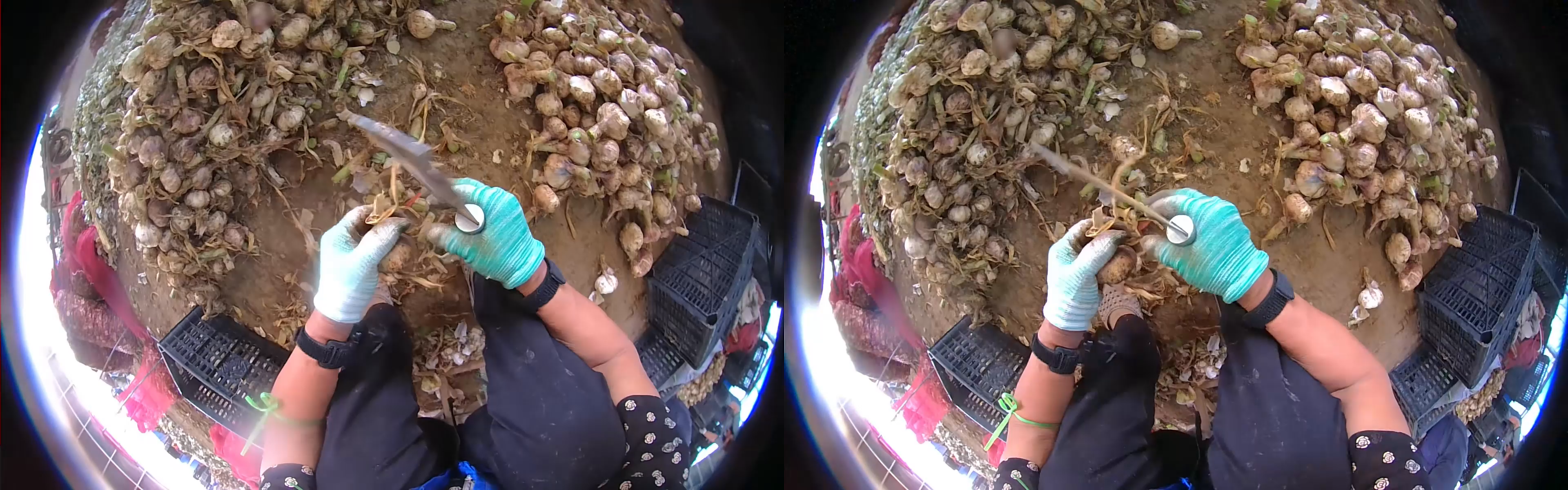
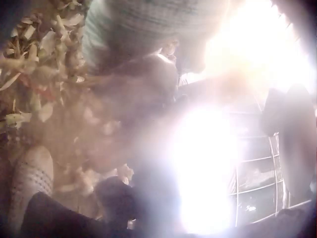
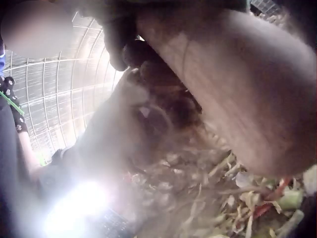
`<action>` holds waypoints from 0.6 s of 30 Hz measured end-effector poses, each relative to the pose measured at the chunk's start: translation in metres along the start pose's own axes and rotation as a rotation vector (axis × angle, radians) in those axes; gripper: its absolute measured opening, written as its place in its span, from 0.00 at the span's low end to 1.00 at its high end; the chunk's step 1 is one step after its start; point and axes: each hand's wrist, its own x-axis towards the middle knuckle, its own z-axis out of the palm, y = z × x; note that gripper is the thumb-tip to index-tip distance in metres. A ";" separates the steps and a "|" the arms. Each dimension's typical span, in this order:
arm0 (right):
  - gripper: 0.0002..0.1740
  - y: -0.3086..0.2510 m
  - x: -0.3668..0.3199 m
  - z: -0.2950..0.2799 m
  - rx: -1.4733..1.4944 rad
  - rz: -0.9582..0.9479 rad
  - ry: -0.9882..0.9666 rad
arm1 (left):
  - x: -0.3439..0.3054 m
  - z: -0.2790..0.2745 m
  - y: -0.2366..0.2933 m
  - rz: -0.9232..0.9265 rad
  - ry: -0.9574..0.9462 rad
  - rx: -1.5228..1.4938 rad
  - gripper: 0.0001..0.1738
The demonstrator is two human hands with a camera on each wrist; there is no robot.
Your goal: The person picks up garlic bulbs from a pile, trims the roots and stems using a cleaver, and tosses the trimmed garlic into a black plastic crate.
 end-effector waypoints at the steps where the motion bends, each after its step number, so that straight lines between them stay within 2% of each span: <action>1: 0.17 0.002 -0.001 0.000 -0.091 0.018 0.062 | 0.002 -0.001 -0.001 0.061 0.030 0.146 0.10; 2: 0.15 0.008 -0.004 0.002 -0.101 0.006 0.048 | 0.003 -0.002 -0.003 0.121 0.058 0.292 0.08; 3: 0.15 0.009 -0.005 0.002 -0.100 0.012 0.052 | 0.006 -0.008 -0.009 0.117 0.053 0.295 0.08; 5: 0.13 0.009 -0.006 0.001 -0.363 -0.043 -0.043 | 0.011 -0.023 -0.026 0.729 -0.003 0.772 0.08; 6: 0.12 0.013 -0.006 0.000 -0.410 -0.045 -0.062 | 0.009 -0.019 -0.025 0.612 0.059 0.711 0.08; 7: 0.12 0.026 -0.006 0.001 -0.415 -0.041 -0.058 | 0.011 -0.017 -0.020 0.613 0.052 0.707 0.08; 9: 0.11 0.060 -0.003 -0.001 -0.670 0.401 -0.217 | 0.019 -0.015 -0.007 0.658 0.066 0.757 0.08; 10: 0.12 0.072 -0.007 -0.007 -0.609 0.493 -0.152 | 0.017 -0.014 -0.004 0.528 0.053 0.629 0.12; 11: 0.13 0.081 -0.013 -0.014 -0.545 0.588 -0.087 | 0.020 -0.009 0.001 0.525 0.046 0.630 0.12; 12: 0.15 0.079 -0.017 -0.018 -0.489 0.600 0.027 | 0.023 0.002 0.007 0.354 0.014 0.378 0.14; 13: 0.15 0.088 -0.020 -0.012 -0.495 0.605 0.028 | 0.025 0.010 0.014 0.182 -0.019 0.126 0.17; 14: 0.15 0.106 -0.022 -0.006 -0.401 0.464 0.111 | 0.027 0.014 0.023 0.175 -0.118 0.240 0.24; 15: 0.15 0.115 -0.026 -0.009 -0.324 0.328 0.197 | 0.027 0.028 0.033 0.168 -0.324 -0.120 0.26; 17: 0.15 0.074 -0.010 -0.020 -0.372 0.470 0.179 | 0.051 0.037 0.043 0.300 -0.316 0.205 0.30; 18: 0.15 0.075 -0.008 -0.021 -0.315 0.492 0.193 | 0.077 0.028 0.031 0.483 -0.171 0.640 0.32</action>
